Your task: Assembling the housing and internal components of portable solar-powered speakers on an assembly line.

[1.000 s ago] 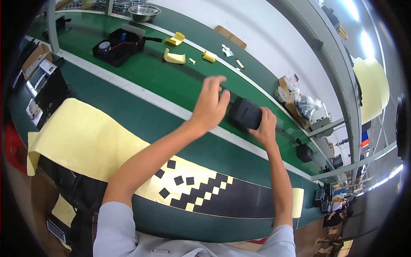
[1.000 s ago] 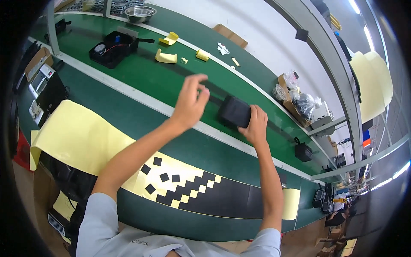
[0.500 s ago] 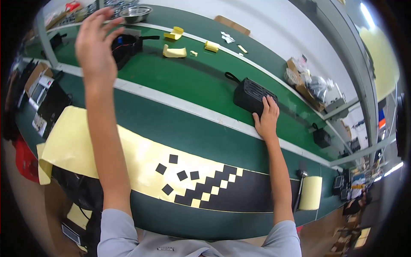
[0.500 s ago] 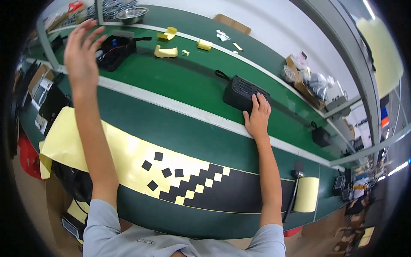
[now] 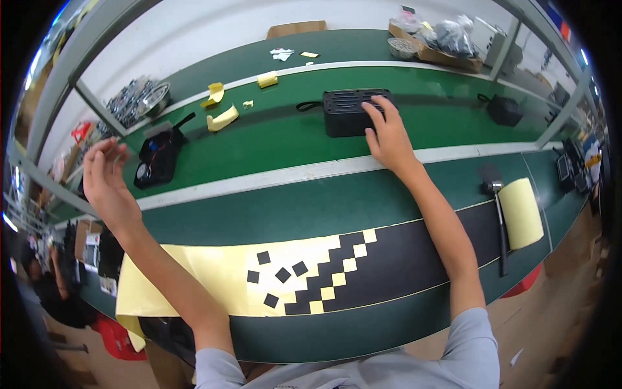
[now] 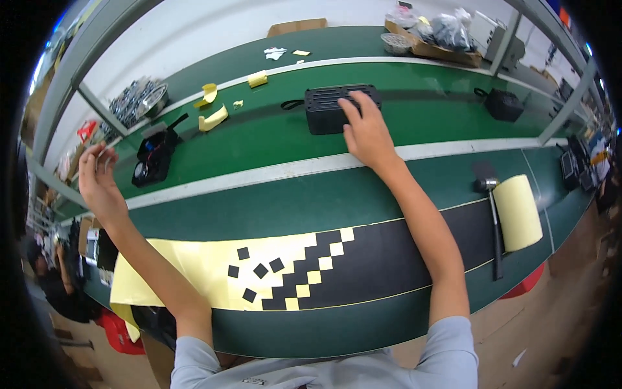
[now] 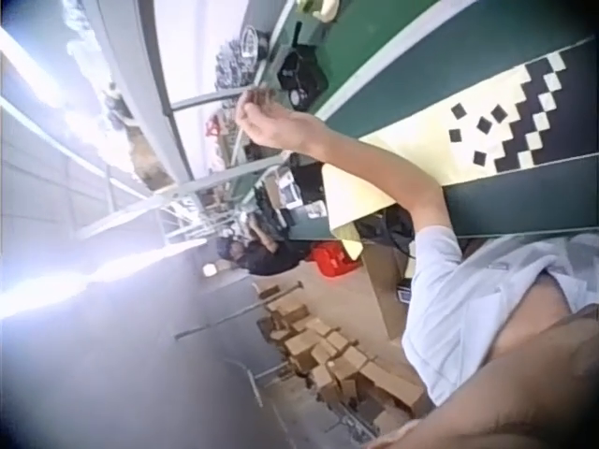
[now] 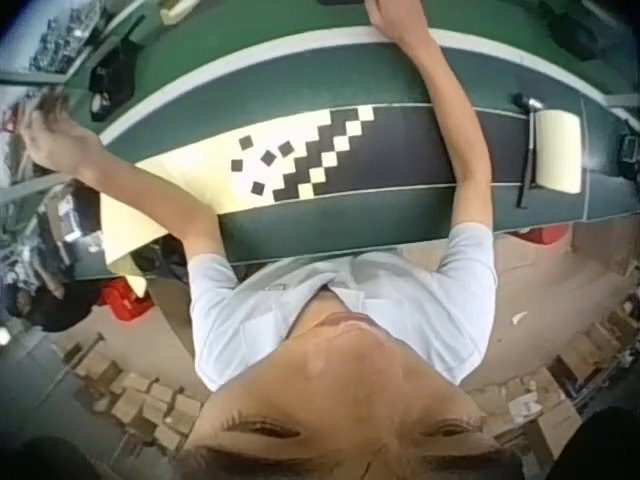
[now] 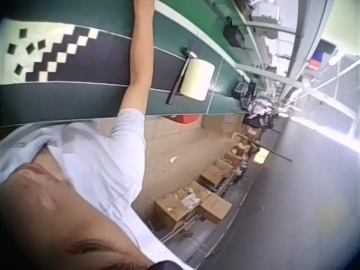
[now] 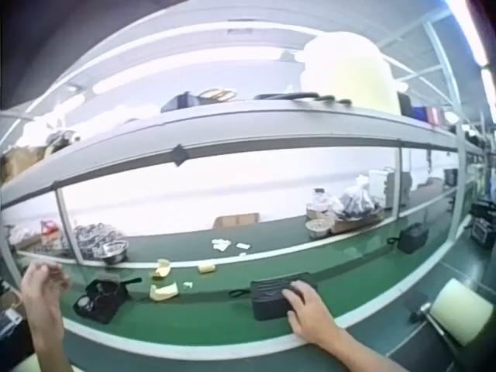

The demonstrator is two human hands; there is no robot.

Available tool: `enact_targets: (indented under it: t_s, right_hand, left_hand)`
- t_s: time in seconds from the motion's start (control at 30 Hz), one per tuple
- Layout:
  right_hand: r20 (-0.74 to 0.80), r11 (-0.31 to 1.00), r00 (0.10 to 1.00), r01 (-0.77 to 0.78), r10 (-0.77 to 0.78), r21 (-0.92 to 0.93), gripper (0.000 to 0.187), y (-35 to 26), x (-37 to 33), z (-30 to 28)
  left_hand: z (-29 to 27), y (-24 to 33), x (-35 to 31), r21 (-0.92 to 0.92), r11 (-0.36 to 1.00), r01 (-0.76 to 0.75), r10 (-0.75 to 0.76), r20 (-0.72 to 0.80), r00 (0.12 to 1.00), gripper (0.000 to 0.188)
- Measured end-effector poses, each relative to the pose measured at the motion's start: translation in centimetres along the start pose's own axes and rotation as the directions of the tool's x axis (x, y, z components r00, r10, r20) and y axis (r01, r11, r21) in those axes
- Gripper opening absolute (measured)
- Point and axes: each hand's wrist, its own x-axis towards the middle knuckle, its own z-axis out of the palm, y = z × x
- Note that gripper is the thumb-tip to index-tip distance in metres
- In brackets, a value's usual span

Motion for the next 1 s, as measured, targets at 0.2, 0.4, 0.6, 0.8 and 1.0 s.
enact_targets:
  t_s: [0.2,0.4,0.6,0.8,1.0]
  right_hand:
    - [0.364,0.876,0.893,0.063,-0.263,0.478,0.020,-7.9,-0.6,0.0]
    - [0.694,0.786,0.532,-0.085,-0.485,0.613,0.019,-14.0,-2.0,-1.5]
    - [0.771,0.786,0.365,-0.146,-0.522,0.601,0.020,-15.6,-2.2,-1.5]
    - [0.793,0.803,0.370,-0.173,-0.484,0.570,0.022,-15.8,-2.9,-0.9]
    - [0.887,0.891,0.226,-0.128,-0.402,0.436,0.087,-17.2,-1.7,-2.0]
  left_hand:
    - [2.6,-0.2,-0.9,0.145,0.988,-0.058,0.036,0.153,0.988,0.020]
    - [1.7,-0.5,-0.6,0.199,0.978,-0.057,0.015,0.204,0.979,0.022]
    - [0.4,-0.1,-0.3,0.245,0.968,-0.057,0.011,0.183,0.983,0.023]
    - [0.4,0.6,-0.1,0.284,0.955,-0.089,0.023,0.227,0.974,0.024]
    - [1.9,0.4,-0.5,0.268,0.954,-0.133,0.058,0.271,0.961,0.022]
